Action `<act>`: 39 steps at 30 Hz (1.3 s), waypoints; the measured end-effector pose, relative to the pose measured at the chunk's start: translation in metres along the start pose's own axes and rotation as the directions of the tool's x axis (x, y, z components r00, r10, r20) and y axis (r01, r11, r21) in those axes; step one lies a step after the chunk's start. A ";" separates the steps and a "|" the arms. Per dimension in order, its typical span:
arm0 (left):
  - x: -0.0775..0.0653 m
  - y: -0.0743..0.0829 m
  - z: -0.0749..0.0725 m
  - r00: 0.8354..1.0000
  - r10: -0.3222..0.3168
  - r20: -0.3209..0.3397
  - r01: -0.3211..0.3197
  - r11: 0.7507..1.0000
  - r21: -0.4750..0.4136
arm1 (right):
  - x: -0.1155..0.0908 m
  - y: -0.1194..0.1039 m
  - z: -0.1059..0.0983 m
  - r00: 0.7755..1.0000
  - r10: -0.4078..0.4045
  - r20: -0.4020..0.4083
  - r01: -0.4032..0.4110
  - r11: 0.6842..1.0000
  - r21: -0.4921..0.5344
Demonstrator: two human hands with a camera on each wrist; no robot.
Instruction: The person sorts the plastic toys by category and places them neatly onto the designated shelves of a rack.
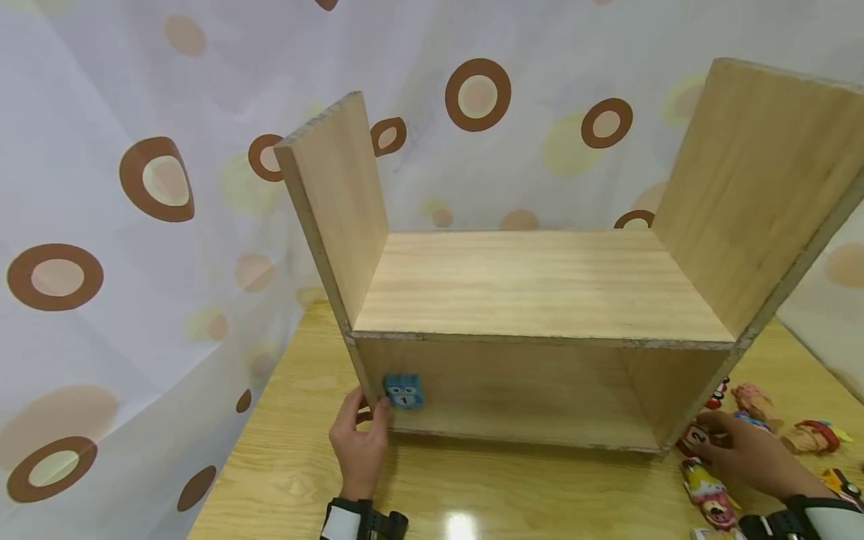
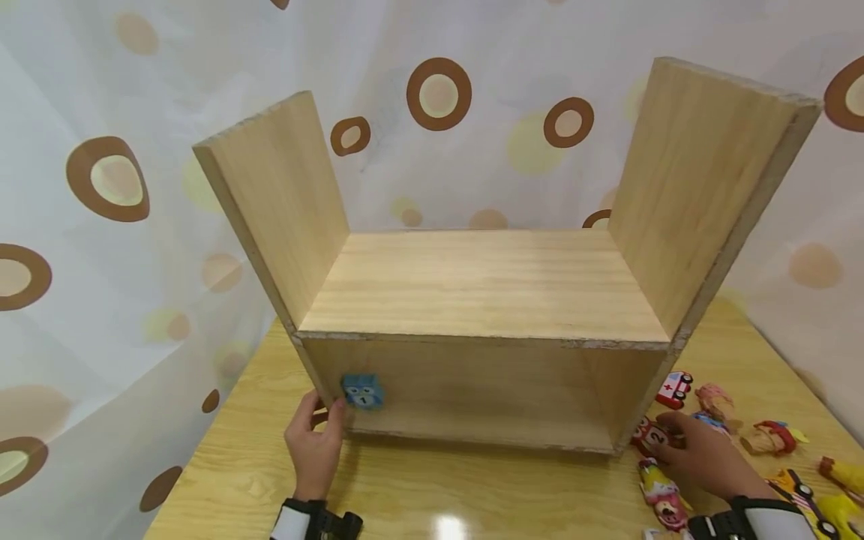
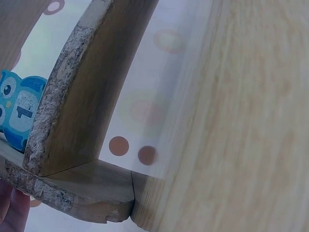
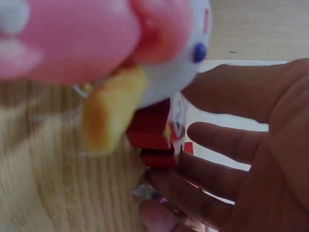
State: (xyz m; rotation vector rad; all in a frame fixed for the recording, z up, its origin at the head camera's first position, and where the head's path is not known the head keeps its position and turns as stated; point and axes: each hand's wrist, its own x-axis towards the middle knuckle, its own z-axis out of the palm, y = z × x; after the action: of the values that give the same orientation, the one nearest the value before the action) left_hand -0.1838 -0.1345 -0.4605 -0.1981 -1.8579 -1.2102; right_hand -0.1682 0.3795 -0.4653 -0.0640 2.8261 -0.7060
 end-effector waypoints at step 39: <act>-0.009 -0.030 0.003 0.999 -0.042 0.010 0.042 0.998 0.041 | 0.005 0.002 0.000 0.999 0.020 -0.045 -0.016 0.995 0.095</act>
State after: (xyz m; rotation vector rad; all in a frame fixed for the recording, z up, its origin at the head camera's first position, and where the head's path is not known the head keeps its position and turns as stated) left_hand -0.1966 -0.1443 -0.4875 -0.1442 -1.9032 -1.2004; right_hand -0.1735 0.3804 -0.4670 -0.0062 2.8282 -0.8466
